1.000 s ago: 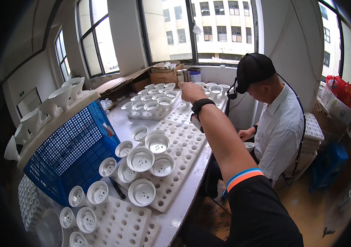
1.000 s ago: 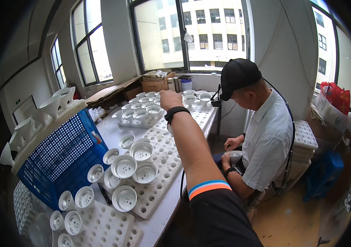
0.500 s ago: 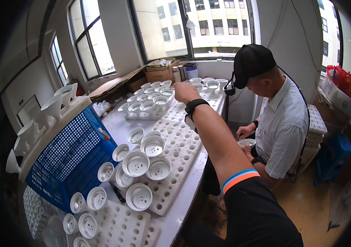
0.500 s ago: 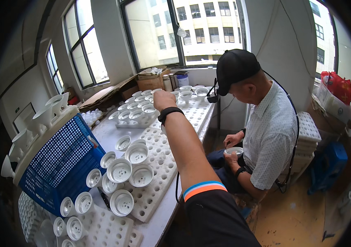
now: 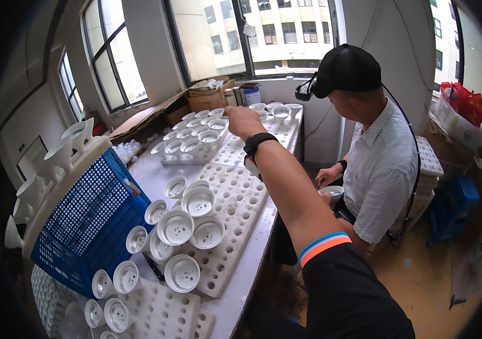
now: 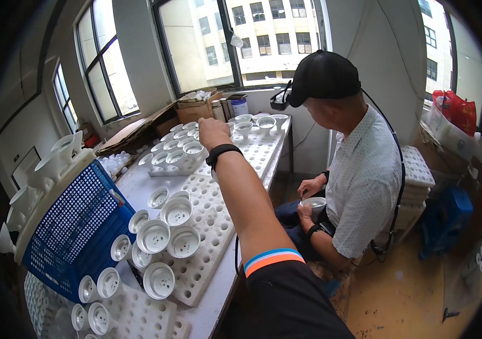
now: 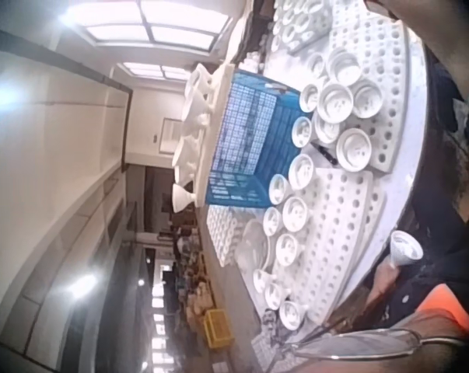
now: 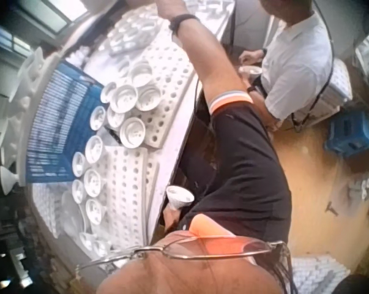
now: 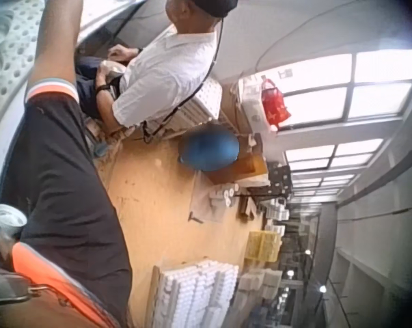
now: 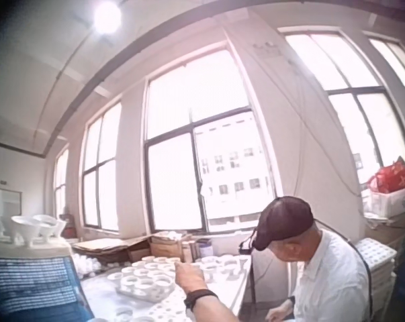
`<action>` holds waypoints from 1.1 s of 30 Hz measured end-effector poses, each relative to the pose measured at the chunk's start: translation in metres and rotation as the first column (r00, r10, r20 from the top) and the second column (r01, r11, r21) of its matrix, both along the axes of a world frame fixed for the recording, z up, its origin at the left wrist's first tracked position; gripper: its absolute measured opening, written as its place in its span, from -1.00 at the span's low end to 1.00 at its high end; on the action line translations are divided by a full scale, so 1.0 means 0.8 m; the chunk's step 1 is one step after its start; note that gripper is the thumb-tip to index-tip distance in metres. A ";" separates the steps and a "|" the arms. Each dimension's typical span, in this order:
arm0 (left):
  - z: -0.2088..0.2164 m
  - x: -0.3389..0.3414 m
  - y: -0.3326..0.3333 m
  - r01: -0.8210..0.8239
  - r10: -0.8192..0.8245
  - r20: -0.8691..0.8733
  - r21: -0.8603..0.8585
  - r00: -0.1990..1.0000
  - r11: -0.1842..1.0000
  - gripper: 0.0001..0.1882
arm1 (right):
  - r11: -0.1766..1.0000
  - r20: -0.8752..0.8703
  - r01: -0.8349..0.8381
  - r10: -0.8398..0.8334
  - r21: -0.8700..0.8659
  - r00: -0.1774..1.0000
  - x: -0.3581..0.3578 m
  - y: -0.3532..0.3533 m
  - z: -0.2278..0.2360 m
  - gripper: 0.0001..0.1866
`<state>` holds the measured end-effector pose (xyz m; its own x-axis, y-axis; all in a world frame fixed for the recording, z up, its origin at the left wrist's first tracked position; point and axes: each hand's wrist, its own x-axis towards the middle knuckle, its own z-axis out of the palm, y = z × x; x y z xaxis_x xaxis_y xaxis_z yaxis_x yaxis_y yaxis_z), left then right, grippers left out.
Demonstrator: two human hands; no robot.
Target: The person is assembling or inspecting lighting fixture components at a workbench.
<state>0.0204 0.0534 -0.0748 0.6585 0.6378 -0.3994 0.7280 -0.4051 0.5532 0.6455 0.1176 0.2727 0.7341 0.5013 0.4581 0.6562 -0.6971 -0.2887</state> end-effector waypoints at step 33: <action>-0.006 -0.002 0.007 -0.023 0.012 0.142 0.075 0.990 0.997 -0.67 | 0.703 -0.413 -0.605 0.711 0.375 0.569 -0.195 -0.103 -0.236 -0.73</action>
